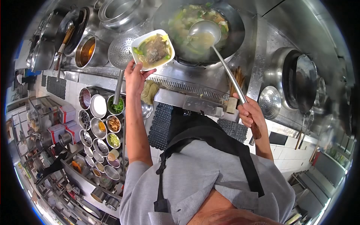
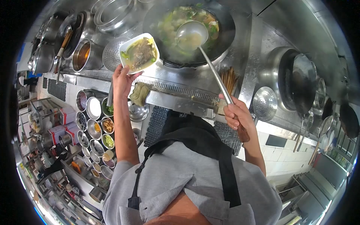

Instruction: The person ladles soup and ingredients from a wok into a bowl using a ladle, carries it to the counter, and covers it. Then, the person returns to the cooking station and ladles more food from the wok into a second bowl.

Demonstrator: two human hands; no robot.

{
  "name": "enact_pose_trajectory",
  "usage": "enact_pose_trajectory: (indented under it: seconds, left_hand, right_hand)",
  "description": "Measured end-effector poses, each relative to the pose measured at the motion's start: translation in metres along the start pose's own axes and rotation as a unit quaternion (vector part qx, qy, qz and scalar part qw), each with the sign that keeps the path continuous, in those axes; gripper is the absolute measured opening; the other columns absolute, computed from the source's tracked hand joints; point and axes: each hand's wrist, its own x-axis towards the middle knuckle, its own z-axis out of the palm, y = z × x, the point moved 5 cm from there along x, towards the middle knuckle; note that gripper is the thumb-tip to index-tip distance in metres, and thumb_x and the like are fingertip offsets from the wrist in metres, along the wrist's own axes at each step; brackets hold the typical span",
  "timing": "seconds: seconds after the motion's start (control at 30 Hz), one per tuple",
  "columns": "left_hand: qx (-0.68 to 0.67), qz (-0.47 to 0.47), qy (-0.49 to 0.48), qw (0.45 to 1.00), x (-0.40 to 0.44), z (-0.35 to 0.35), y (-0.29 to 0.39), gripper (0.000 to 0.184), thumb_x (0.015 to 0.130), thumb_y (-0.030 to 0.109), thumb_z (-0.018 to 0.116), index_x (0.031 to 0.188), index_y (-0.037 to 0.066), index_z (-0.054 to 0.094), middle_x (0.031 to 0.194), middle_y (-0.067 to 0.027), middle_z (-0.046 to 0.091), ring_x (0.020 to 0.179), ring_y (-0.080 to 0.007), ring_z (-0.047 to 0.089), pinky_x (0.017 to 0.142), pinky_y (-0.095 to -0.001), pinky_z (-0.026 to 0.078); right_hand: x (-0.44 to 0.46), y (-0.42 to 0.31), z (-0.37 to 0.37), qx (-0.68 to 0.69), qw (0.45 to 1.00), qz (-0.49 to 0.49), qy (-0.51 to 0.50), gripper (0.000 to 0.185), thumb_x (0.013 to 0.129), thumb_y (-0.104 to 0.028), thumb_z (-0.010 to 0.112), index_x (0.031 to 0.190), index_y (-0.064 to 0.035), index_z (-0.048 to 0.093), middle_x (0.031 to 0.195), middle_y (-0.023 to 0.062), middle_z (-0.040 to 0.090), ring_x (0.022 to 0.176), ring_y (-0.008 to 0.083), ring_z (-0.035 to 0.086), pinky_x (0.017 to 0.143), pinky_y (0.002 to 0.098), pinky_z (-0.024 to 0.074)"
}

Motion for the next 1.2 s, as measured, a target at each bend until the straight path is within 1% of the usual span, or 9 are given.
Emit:
enact_pose_trajectory:
  seconds: [0.13,0.33,0.53,0.57,0.7,0.8,0.83,0.97,1.2]
  left_hand:
    - [-0.006,0.000,-0.003,1.000,0.007,0.010,-0.008,0.034,0.100,0.001,0.051,0.130,-0.015,0.045,0.114,-0.0308,0.064,0.086,-0.0366,0.074,0.079,-0.0464,0.069]
    - [-0.003,-0.003,0.000,1.000,0.019,0.020,-0.020,0.033,0.099,0.001,0.052,0.128,-0.013,0.046,0.112,-0.0291,0.064,0.084,-0.0373,0.073,0.076,-0.0464,0.070]
    - [-0.011,-0.013,-0.024,1.000,0.026,0.041,-0.025,0.033,0.099,0.001,0.052,0.127,-0.014,0.045,0.115,-0.0287,0.062,0.088,-0.0405,0.074,0.074,-0.0453,0.070]
    - [0.003,-0.017,-0.014,1.000,0.026,0.043,-0.026,0.034,0.101,0.003,0.052,0.130,-0.014,0.047,0.116,-0.0277,0.063,0.091,-0.0376,0.073,0.082,-0.0470,0.069]
    - [-0.017,-0.021,-0.042,0.999,0.026,0.060,-0.029,0.036,0.101,0.003,0.052,0.131,-0.015,0.045,0.120,-0.0290,0.062,0.093,-0.0406,0.073,0.080,-0.0462,0.069]
    - [-0.019,-0.025,-0.034,0.999,0.021,0.068,-0.029,0.041,0.099,0.002,0.051,0.135,-0.015,0.040,0.118,-0.0290,0.062,0.091,-0.0398,0.074,0.074,-0.0432,0.070]
    - [-0.026,-0.025,-0.040,0.999,0.022,0.068,-0.031,0.042,0.099,0.003,0.051,0.136,-0.015,0.040,0.118,-0.0292,0.063,0.092,-0.0397,0.074,0.074,-0.0432,0.070]
    - [-0.017,-0.026,-0.039,0.999,0.016,0.069,-0.025,0.042,0.100,0.003,0.050,0.136,-0.015,0.039,0.118,-0.0300,0.063,0.092,-0.0399,0.074,0.074,-0.0435,0.070]
    - [-0.011,-0.031,-0.036,0.999,0.015,0.064,-0.031,0.040,0.100,0.001,0.049,0.135,-0.015,0.039,0.119,-0.0308,0.063,0.092,-0.0405,0.074,0.075,-0.0437,0.070]
  right_hand:
    - [-0.011,-0.010,0.006,0.008,1.000,-0.005,-0.008,0.054,0.108,-0.020,0.052,0.154,0.0033,0.037,0.070,-0.0034,0.041,0.042,0.0001,0.037,0.032,0.0177,0.0320]
    - [-0.033,-0.024,0.020,0.034,0.999,-0.022,-0.029,0.050,0.109,-0.020,0.047,0.152,0.0041,0.039,0.070,-0.0033,0.042,0.040,0.0004,0.038,0.031,0.0185,0.0351]
    - [-0.049,-0.039,0.046,0.051,0.995,-0.026,-0.087,0.058,0.107,-0.023,0.054,0.153,0.0078,0.034,0.066,-0.0028,0.041,0.037,0.0008,0.037,0.029,0.0190,0.0328]
    - [-0.049,-0.041,0.051,0.053,0.994,-0.023,-0.096,0.058,0.107,-0.023,0.054,0.152,0.0080,0.035,0.066,-0.0029,0.041,0.037,0.0007,0.037,0.029,0.0190,0.0327]
    - [-0.043,-0.041,0.063,0.044,0.993,-0.015,-0.111,0.057,0.107,-0.024,0.055,0.152,0.0068,0.037,0.066,-0.0030,0.041,0.037,0.0008,0.038,0.029,0.0185,0.0322]
    - [-0.034,-0.035,0.069,0.032,0.994,0.001,-0.104,0.055,0.107,-0.023,0.055,0.152,0.0049,0.039,0.066,-0.0026,0.042,0.037,0.0010,0.038,0.030,0.0177,0.0316]
    - [-0.030,-0.032,0.069,0.025,0.994,0.009,-0.107,0.054,0.106,-0.020,0.056,0.152,0.0023,0.041,0.067,-0.0015,0.043,0.038,0.0025,0.039,0.032,0.0182,0.0334]
    - [-0.021,-0.021,0.065,-0.044,0.996,0.018,-0.071,0.054,0.102,-0.014,0.059,0.152,-0.0003,0.042,0.068,0.0015,0.047,0.041,0.0058,0.043,0.034,0.0217,0.0369]
    - [-0.014,-0.019,0.060,-0.185,0.982,-0.020,-0.032,0.054,0.099,-0.008,0.057,0.151,0.0004,0.043,0.065,0.0010,0.050,0.042,0.0067,0.045,0.037,0.0225,0.0373]
